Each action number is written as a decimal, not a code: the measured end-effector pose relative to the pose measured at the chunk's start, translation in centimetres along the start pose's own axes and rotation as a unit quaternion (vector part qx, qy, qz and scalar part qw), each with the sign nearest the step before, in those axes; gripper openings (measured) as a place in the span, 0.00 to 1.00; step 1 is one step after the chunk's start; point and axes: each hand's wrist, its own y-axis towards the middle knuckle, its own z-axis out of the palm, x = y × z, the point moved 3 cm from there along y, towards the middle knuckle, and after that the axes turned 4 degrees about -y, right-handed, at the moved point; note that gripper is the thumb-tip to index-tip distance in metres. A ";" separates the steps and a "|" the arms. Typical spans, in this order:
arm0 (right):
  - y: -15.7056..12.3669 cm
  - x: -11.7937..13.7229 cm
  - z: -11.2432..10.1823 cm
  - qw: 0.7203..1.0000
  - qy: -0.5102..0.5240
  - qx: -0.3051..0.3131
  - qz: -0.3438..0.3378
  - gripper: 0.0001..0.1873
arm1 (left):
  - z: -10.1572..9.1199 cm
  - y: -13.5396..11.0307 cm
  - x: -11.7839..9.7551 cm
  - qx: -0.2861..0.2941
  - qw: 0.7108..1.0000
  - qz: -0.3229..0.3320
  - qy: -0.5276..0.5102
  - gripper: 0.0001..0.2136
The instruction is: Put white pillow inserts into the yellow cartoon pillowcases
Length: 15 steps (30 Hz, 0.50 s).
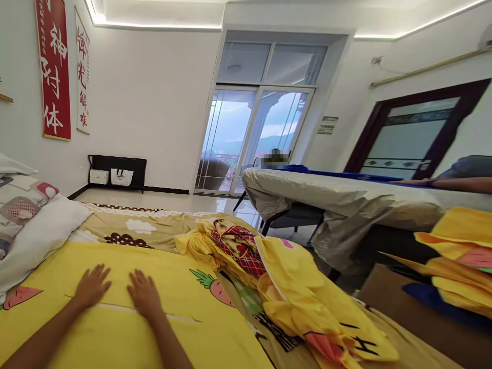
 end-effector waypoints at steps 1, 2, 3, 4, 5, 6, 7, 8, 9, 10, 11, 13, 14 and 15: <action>-1.6 -3.1 -0.3 0.999 -0.012 0.010 0.031 0.27 | -0.7 -0.8 2.7 -0.005 1.000 -0.016 0.012 0.26; -3.5 -6.7 -0.7 0.997 -0.025 0.017 0.072 0.28 | -1.5 -1.7 5.8 -0.021 0.999 -0.038 0.026 0.26; -5.5 -10.4 -1.2 0.994 -0.040 0.022 0.101 0.28 | -2.4 -2.7 8.9 -0.034 0.997 -0.063 0.041 0.26; -7.4 -13.9 -1.8 0.989 -0.073 0.027 0.129 0.27 | -3.1 -3.8 11.6 -0.039 0.994 -0.084 0.055 0.26; -9.1 -16.8 -2.4 0.984 -0.086 0.031 0.152 0.27 | -3.8 -4.8 13.9 -0.046 0.990 -0.121 0.063 0.26; -10.6 -19.0 -3.0 0.979 -0.100 0.022 0.179 0.27 | -4.4 -5.8 15.3 -0.054 0.984 -0.154 0.070 0.26; -11.6 -20.1 -3.6 0.970 -0.130 -0.002 0.206 0.26 | -4.9 -6.7 15.8 -0.061 0.979 -0.178 0.076 0.26; -12.2 -19.9 -4.1 0.963 -0.149 -0.027 0.222 0.25 | -5.2 -7.3 15.1 -0.067 0.977 -0.186 0.077 0.26; -12.2 -18.5 -4.5 0.959 -0.159 -0.051 0.230 0.25 | -5.4 -7.8 13.3 -0.066 0.979 -0.178 0.071 0.25; -11.8 -16.0 -4.6 0.958 -0.157 -0.072 0.228 0.24 | -5.4 -8.0 10.6 -0.058 0.985 -0.149 0.060 0.25; -11.1 -12.5 -4.4 0.966 -0.128 -0.076 0.210 0.25 | -5.2 -8.2 7.2 -0.034 0.994 -0.103 0.029 0.26; -9.4 -4.2 -3.4 0.984 -0.024 -0.054 0.168 0.27 | -4.2 -8.6 0.1 0.020 0.999 -0.031 -0.039 0.26; -8.7 0.0 -2.8 0.993 0.025 -0.022 0.114 0.27 | -3.6 -9.0 -3.0 0.042 0.997 0.005 -0.058 0.27; -8.3 3.7 -2.2 0.996 0.056 0.003 0.067 0.27 | -2.9 -9.7 -5.4 0.058 0.995 0.033 -0.075 0.28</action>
